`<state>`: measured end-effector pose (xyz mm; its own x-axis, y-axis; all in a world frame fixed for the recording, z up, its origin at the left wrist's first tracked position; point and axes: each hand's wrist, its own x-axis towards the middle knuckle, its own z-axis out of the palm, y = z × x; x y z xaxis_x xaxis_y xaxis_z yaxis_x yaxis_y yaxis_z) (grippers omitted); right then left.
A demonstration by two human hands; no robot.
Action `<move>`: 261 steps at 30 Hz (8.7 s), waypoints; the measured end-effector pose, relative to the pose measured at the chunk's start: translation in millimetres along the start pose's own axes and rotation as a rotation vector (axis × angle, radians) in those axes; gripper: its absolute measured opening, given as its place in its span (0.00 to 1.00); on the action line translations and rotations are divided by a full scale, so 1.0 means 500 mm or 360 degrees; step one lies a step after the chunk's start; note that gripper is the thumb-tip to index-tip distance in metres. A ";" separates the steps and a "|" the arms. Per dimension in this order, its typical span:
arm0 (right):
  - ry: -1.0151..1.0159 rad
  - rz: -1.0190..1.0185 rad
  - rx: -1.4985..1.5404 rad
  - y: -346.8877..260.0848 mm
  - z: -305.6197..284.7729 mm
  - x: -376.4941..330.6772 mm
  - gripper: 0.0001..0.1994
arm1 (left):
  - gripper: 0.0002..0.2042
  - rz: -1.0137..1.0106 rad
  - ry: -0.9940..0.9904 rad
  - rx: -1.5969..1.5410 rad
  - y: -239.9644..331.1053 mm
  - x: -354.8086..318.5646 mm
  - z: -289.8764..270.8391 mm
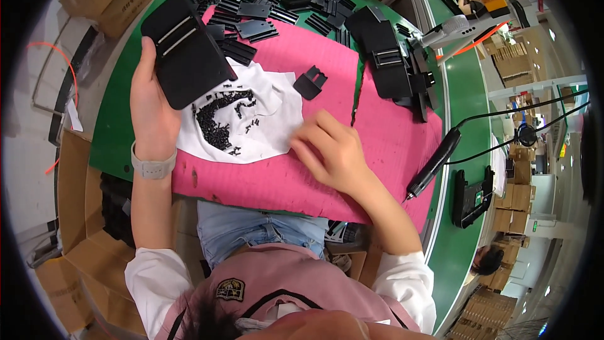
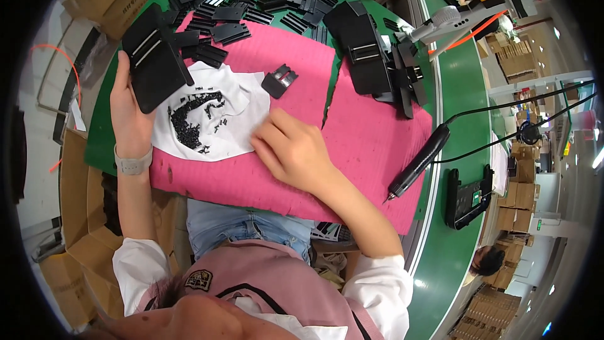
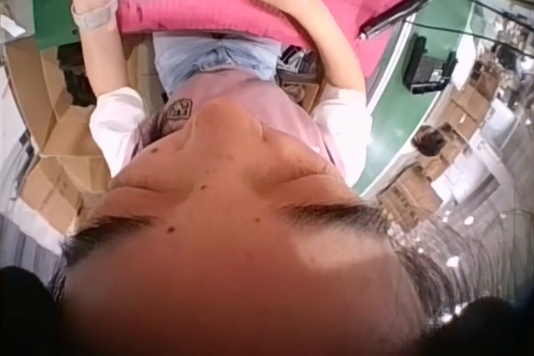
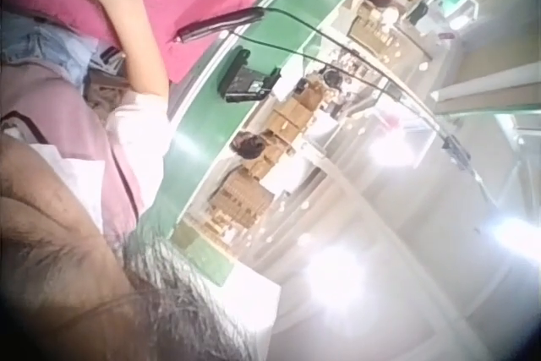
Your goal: Using an electric screwdriver to attach small components to plastic base plates on an assembly line.
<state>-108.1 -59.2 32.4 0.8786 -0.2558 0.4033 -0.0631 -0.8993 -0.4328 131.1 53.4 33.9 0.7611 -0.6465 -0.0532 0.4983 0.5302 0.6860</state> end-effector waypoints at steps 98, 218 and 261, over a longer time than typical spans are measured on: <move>0.0106 0.0334 -0.0033 0.031 -0.118 -0.087 0.13 | 0.06 0.1043 -0.0867 0.2627 -0.022 -0.028 -0.001; 0.1074 -0.0142 0.2229 0.080 -0.188 -0.016 0.20 | 0.16 -0.0610 -0.1070 0.0718 -0.225 -0.068 0.132; 0.0746 -0.0114 0.2125 0.074 -0.193 -0.006 0.20 | 0.09 -0.0245 -0.0929 0.1301 -0.255 -0.082 0.120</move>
<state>-158.9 -125.9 93.0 0.6079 -0.5544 0.5684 0.6942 0.0237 -0.7194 11.3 -20.5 -8.0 0.2822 -0.9589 0.0300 -0.0291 0.0227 0.9993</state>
